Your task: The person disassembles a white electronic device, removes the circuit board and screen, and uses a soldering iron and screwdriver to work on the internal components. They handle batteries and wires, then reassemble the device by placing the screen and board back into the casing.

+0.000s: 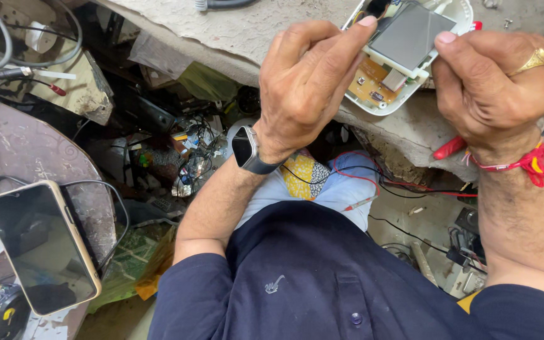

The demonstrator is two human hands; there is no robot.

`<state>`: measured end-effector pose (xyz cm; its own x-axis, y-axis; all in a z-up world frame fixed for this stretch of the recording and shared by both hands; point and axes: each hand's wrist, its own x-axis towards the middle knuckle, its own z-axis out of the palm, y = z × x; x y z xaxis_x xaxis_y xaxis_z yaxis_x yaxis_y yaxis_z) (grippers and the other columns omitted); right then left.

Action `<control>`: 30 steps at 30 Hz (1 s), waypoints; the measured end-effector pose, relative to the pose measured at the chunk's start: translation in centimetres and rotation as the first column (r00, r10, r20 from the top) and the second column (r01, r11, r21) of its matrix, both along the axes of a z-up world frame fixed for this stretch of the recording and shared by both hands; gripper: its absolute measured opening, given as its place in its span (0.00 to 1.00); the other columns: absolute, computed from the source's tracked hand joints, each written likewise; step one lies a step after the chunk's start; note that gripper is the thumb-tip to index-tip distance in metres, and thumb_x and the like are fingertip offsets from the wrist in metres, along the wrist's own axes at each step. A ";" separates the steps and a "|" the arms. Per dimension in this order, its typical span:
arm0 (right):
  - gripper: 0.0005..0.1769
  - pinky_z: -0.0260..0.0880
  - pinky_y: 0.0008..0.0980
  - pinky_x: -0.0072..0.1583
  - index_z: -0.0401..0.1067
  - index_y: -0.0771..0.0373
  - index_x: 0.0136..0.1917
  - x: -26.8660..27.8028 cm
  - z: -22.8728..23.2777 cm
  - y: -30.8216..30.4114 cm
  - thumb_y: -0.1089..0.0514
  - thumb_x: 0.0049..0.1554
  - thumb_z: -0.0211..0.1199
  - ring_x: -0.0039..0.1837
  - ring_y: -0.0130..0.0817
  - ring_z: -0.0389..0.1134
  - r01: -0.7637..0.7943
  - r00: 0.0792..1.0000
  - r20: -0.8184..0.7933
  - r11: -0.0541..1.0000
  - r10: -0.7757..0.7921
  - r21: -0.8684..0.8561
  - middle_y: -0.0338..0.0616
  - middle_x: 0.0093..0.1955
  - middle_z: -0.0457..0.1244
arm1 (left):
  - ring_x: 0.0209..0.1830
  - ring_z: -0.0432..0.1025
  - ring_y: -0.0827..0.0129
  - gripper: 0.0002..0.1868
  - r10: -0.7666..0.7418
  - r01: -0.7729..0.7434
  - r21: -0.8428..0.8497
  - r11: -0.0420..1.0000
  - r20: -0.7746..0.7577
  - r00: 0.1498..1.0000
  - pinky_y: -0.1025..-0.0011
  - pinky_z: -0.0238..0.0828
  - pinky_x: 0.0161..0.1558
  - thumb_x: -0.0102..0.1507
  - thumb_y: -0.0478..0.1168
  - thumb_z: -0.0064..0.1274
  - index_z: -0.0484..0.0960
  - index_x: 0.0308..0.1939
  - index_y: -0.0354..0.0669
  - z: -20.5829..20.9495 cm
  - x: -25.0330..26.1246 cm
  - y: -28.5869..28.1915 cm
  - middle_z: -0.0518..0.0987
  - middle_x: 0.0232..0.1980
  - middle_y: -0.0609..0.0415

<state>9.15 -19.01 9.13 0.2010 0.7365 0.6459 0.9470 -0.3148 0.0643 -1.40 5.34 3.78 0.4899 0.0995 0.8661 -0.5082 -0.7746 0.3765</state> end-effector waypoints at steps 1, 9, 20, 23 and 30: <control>0.15 0.71 0.32 0.49 0.74 0.66 0.61 0.0 -0.1 0.1 0.70 0.61 0.67 0.46 0.36 0.71 -0.005 1.000 -0.001 1.000 0.005 0.001 0.47 0.49 0.69 | 0.48 0.71 0.68 0.30 -0.001 0.001 0.005 1.000 -0.005 1.000 0.69 0.68 0.49 0.67 0.29 0.64 0.69 0.70 0.47 0.0 0.1 0.1 0.78 0.52 0.58; 0.16 0.72 0.33 0.50 0.73 0.66 0.62 0.1 -0.4 -0.1 0.68 0.61 0.67 0.47 0.37 0.71 -0.012 1.000 0.013 1.000 0.012 -0.008 0.47 0.50 0.69 | 0.44 0.71 0.68 0.28 -0.070 0.070 0.011 0.997 0.028 0.997 0.70 0.67 0.47 0.68 0.28 0.65 0.70 0.69 0.46 0.1 1.0 0.8 0.77 0.50 0.59; 0.17 0.72 0.34 0.50 0.73 0.64 0.62 -0.7 0.0 -0.1 0.65 0.60 0.67 0.47 0.39 0.72 -0.030 1.000 -0.003 0.999 0.030 -0.034 0.47 0.51 0.70 | 0.52 0.74 0.63 0.23 -0.087 0.057 0.308 0.950 0.085 0.993 0.64 0.70 0.49 0.65 0.33 0.54 0.73 0.65 0.35 1.5 0.7 1.9 0.81 0.53 0.53; 0.16 0.70 0.34 0.44 0.78 0.62 0.60 -0.9 0.5 0.5 0.62 0.58 0.71 0.42 0.38 0.71 -0.059 0.998 -0.025 0.998 0.058 -0.034 0.46 0.49 0.71 | 0.53 0.73 0.65 0.22 -0.077 0.035 0.410 0.911 0.086 0.993 0.65 0.69 0.49 0.68 0.32 0.56 0.74 0.67 0.36 2.3 0.8 2.2 0.80 0.52 0.54; 0.14 0.72 0.33 0.47 0.76 0.64 0.59 -1.9 1.1 1.3 0.59 0.62 0.71 0.47 0.40 0.74 -0.090 0.991 -0.098 0.995 0.093 0.034 0.49 0.52 0.71 | 0.52 0.73 0.64 0.19 -0.092 0.069 0.495 0.866 0.024 0.995 0.66 0.70 0.47 0.66 0.35 0.57 0.78 0.62 0.36 3.4 0.5 2.9 0.80 0.53 0.53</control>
<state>7.22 -17.73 10.20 0.1982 0.7358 0.6476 0.9730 -0.2272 -0.0397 -0.94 8.26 7.20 0.4367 -0.3842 0.8135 -0.5840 -0.8088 -0.0684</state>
